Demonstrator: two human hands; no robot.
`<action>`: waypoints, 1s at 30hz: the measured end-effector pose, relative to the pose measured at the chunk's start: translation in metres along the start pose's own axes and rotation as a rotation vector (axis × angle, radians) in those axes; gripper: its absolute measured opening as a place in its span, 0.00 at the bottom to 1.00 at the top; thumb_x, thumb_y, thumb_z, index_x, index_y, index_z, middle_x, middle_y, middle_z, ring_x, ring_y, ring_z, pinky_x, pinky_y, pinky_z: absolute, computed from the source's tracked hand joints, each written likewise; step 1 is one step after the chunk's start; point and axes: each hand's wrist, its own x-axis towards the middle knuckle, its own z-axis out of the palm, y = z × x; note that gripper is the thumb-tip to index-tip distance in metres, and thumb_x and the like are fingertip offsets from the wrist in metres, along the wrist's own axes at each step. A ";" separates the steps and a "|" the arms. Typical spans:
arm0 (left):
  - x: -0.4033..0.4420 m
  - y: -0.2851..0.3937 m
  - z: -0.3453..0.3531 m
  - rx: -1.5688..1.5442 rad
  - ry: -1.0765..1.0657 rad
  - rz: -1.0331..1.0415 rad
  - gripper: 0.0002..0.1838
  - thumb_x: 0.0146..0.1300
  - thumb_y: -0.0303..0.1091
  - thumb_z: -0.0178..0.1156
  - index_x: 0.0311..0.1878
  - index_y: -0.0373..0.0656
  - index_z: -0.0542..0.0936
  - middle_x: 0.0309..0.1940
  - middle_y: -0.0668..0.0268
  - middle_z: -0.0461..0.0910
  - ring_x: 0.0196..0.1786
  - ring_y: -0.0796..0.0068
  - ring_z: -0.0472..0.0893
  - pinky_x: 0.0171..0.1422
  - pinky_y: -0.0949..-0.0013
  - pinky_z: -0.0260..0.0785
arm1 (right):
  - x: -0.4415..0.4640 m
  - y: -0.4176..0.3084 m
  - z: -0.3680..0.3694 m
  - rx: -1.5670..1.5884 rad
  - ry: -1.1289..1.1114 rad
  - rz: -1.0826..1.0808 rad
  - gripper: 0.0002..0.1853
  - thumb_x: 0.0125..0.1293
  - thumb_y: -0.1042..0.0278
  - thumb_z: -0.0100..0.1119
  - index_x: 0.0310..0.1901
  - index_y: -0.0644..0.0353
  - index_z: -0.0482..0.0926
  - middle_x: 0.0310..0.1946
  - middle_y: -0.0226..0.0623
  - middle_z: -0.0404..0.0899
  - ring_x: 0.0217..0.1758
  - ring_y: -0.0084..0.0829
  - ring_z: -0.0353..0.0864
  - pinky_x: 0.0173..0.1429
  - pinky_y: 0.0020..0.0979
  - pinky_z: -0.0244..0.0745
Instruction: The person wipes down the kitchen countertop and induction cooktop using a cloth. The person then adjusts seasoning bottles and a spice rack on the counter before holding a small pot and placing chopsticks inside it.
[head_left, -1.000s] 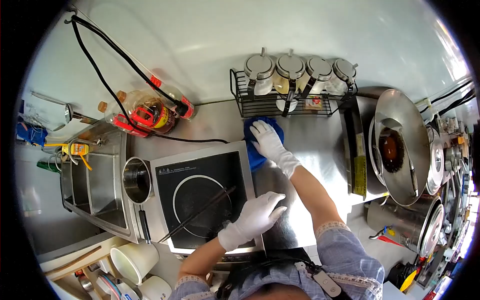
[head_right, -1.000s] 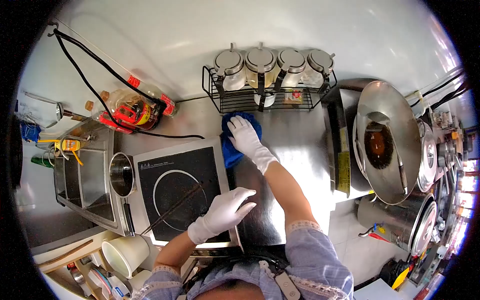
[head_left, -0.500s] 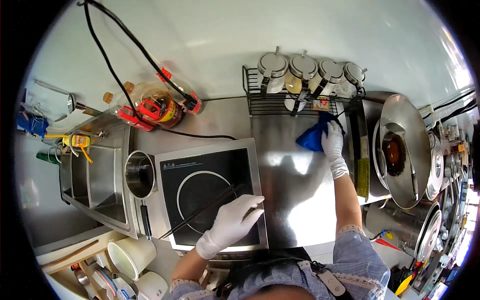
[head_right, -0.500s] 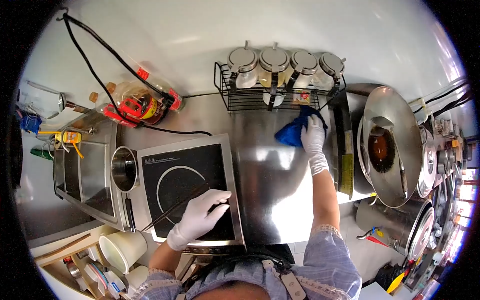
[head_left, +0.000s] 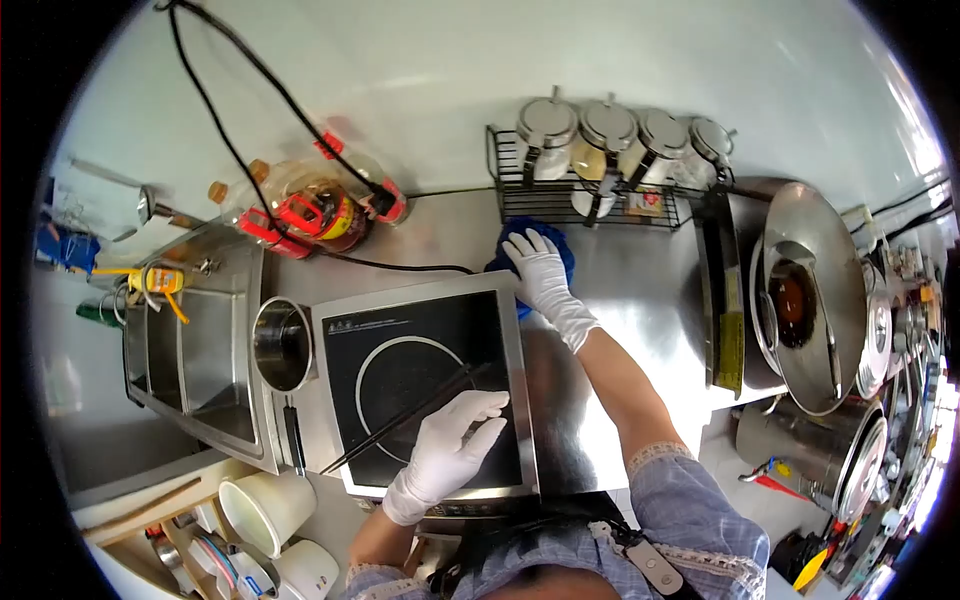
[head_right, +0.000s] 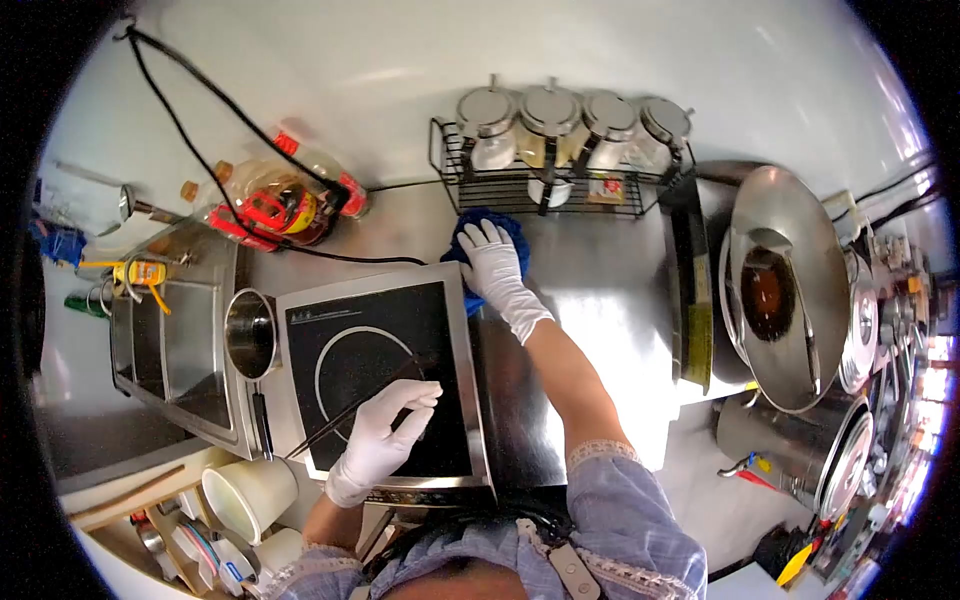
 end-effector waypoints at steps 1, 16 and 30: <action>0.000 -0.001 0.002 0.006 0.005 0.029 0.13 0.60 0.25 0.61 0.49 0.36 0.78 0.42 0.59 0.81 0.40 0.71 0.82 0.47 0.73 0.74 | -0.004 0.003 -0.003 -0.009 0.002 -0.003 0.30 0.50 0.59 0.66 0.58 0.54 0.73 0.60 0.36 0.69 0.67 0.42 0.62 0.70 0.45 0.57; -0.027 -0.015 0.011 0.021 0.024 -0.009 0.13 0.62 0.22 0.60 0.50 0.37 0.78 0.41 0.60 0.81 0.42 0.73 0.81 0.49 0.73 0.74 | -0.123 0.227 -0.087 -0.155 0.208 0.617 0.24 0.59 0.59 0.60 0.57 0.57 0.75 0.62 0.37 0.69 0.64 0.45 0.65 0.67 0.40 0.63; -0.045 -0.002 0.022 -0.068 -0.034 -0.068 0.11 0.64 0.18 0.54 0.48 0.34 0.77 0.43 0.60 0.81 0.43 0.76 0.81 0.50 0.75 0.73 | -0.261 0.147 -0.113 0.028 0.224 0.664 0.25 0.58 0.66 0.60 0.59 0.55 0.73 0.63 0.42 0.67 0.61 0.50 0.66 0.68 0.40 0.62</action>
